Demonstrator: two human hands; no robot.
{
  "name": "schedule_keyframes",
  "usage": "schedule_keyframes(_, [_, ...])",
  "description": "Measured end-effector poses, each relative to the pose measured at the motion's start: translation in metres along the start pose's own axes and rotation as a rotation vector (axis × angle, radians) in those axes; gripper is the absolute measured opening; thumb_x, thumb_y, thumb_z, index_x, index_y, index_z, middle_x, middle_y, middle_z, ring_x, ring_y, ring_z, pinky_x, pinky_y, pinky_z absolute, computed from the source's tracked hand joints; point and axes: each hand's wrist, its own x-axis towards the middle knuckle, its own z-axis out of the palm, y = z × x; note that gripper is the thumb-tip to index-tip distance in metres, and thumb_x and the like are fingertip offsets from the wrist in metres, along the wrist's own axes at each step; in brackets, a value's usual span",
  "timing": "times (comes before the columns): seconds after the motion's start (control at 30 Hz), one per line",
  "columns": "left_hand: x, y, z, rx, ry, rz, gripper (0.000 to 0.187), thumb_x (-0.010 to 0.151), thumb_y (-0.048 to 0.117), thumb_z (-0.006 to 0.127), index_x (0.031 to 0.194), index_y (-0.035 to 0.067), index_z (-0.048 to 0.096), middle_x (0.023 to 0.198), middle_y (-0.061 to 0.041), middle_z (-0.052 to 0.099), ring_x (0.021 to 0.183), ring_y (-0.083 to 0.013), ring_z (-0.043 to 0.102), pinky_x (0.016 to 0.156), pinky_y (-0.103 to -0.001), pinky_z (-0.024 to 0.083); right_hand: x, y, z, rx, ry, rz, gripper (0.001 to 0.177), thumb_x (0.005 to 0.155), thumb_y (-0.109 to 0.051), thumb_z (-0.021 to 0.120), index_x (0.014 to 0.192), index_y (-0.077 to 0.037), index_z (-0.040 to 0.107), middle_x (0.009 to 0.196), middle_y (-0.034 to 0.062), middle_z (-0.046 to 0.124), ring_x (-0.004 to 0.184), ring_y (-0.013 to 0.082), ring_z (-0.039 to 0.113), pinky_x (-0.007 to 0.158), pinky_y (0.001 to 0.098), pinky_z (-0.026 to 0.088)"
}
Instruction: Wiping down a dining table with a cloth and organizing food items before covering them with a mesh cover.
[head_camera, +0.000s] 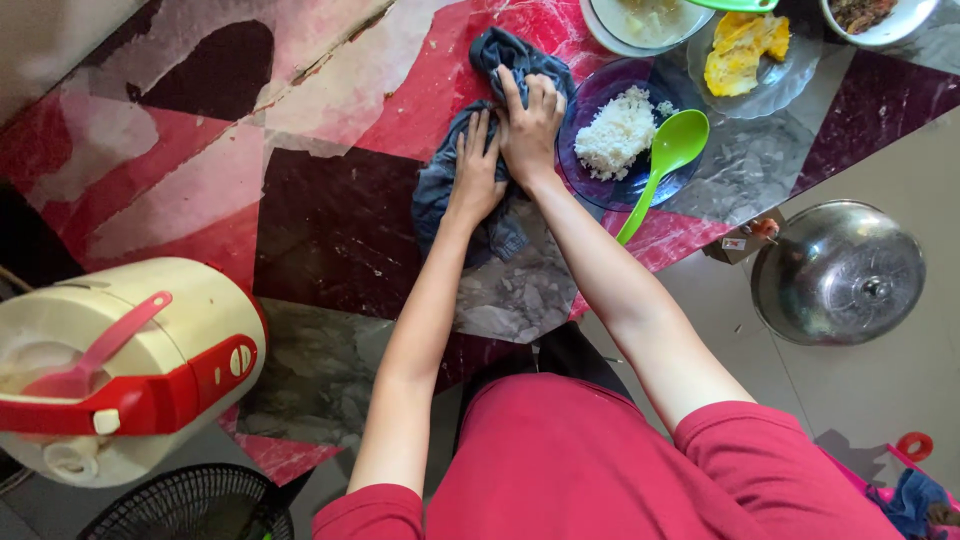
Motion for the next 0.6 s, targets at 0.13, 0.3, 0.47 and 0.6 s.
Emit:
schedule_keyframes(0.13, [-0.027, 0.013, 0.011, -0.024, 0.026, -0.052, 0.101, 0.072, 0.008, 0.081, 0.159, 0.005, 0.031, 0.167, -0.024, 0.019, 0.156, -0.0419, 0.012, 0.125, -0.061, 0.014, -0.022, -0.004, -0.012, 0.037, -0.029, -0.043, 0.057, 0.097, -0.018, 0.071, 0.151, -0.02, 0.051, 0.136, 0.0169, 0.051, 0.133, 0.0376, 0.043, 0.114, 0.0546, 0.03])
schedule_keyframes(0.3, [-0.066, 0.031, 0.031, -0.043, 0.104, -0.093, 0.095, 0.079, 0.013, 0.075, 0.161, 0.001, 0.027, 0.168, -0.025, 0.019, 0.159, -0.0419, 0.012, 0.126, -0.062, 0.014, -0.051, -0.011, -0.035, 0.083, -0.062, -0.093, 0.053, 0.097, -0.017, 0.069, 0.148, -0.019, 0.054, 0.134, 0.0172, 0.052, 0.131, 0.0378, 0.044, 0.112, 0.0538, 0.032])
schedule_keyframes(0.47, [-0.097, 0.061, 0.047, -0.07, 0.164, -0.154, 0.095, 0.082, 0.018, 0.076, 0.16, -0.001, 0.025, 0.167, -0.025, 0.023, 0.157, -0.044, 0.015, 0.124, -0.062, 0.016, -0.081, -0.008, -0.056, 0.139, -0.09, -0.152, 0.05, 0.097, -0.016, 0.068, 0.146, -0.018, 0.056, 0.131, 0.0174, 0.054, 0.129, 0.038, 0.046, 0.111, 0.0527, 0.034])
schedule_keyframes(0.6, [-0.122, 0.081, 0.061, -0.069, 0.226, -0.161, 0.093, 0.085, 0.023, 0.077, 0.16, 0.001, 0.027, 0.165, -0.024, 0.026, 0.155, -0.0458, 0.019, 0.124, -0.061, 0.02, -0.105, -0.003, -0.073, 0.152, -0.135, -0.206, 0.05, 0.095, -0.017, 0.067, 0.144, -0.017, 0.057, 0.131, 0.0176, 0.054, 0.13, 0.0382, 0.046, 0.111, 0.0529, 0.034])
